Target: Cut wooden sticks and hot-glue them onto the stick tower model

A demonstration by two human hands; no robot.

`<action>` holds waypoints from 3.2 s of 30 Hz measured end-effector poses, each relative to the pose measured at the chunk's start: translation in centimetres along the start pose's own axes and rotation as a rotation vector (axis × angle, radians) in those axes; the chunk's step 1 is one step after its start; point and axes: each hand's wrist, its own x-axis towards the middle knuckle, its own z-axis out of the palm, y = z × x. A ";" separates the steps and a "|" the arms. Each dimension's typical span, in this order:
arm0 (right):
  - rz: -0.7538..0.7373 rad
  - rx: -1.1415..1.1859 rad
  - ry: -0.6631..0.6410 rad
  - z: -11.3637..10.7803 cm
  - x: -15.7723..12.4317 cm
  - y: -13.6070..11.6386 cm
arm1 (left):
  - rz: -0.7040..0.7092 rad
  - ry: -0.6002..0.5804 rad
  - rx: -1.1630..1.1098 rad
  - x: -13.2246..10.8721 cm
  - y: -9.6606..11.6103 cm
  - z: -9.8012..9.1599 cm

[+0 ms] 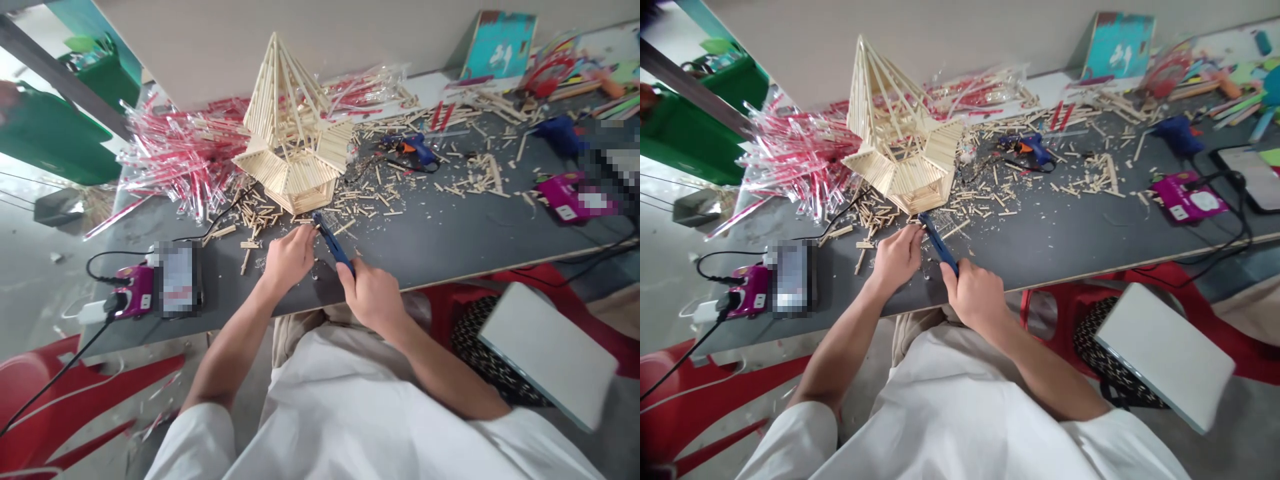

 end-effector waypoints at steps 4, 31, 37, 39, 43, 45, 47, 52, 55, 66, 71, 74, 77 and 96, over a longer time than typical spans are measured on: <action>0.030 0.026 0.062 -0.4 -0.7 1.7 | 0.002 0.010 -0.042 0.1 -0.2 -0.3; 0.404 -0.309 0.610 1.3 3.3 16.9 | 0.089 -0.290 0.027 0.2 1.0 0.3; 0.272 -0.208 0.672 1.6 3.9 17.4 | 0.066 -0.333 0.079 0.4 1.1 1.4; 0.161 -0.166 0.701 1.3 4.2 16.8 | 0.074 -0.339 0.092 0.5 1.1 1.6; -0.067 -0.055 0.773 0.1 4.6 13.9 | 0.095 -0.361 0.124 0.4 1.2 1.6; -0.161 0.046 0.734 -0.6 4.8 12.1 | 0.100 -0.370 0.136 0.3 1.3 1.5; -0.256 0.206 0.571 -0.9 4.9 10.4 | 0.095 -0.371 0.144 0.3 1.3 1.4; -0.458 0.433 0.175 0.2 5.6 7.2 | 0.068 -0.341 0.130 0.3 1.0 1.0; -0.509 0.488 0.133 1.4 6.0 6.3 | 0.042 -0.312 0.101 0.4 0.8 0.6; -0.454 0.661 0.129 2.6 5.3 6.5 | 0.064 -0.111 -0.128 -0.3 1.1 0.4; -0.510 0.678 0.170 2.1 5.3 6.3 | 0.157 -0.227 -0.122 -0.5 1.2 0.9; -0.516 0.704 0.237 1.6 5.4 6.2 | 0.104 -0.214 -0.123 -0.6 1.3 1.2; -0.514 0.739 0.250 1.4 5.5 6.2 | 0.152 -0.232 -0.155 -0.7 1.5 1.6; -0.557 0.774 0.073 1.7 5.8 6.4 | 0.221 -0.264 -0.121 -1.2 1.6 2.0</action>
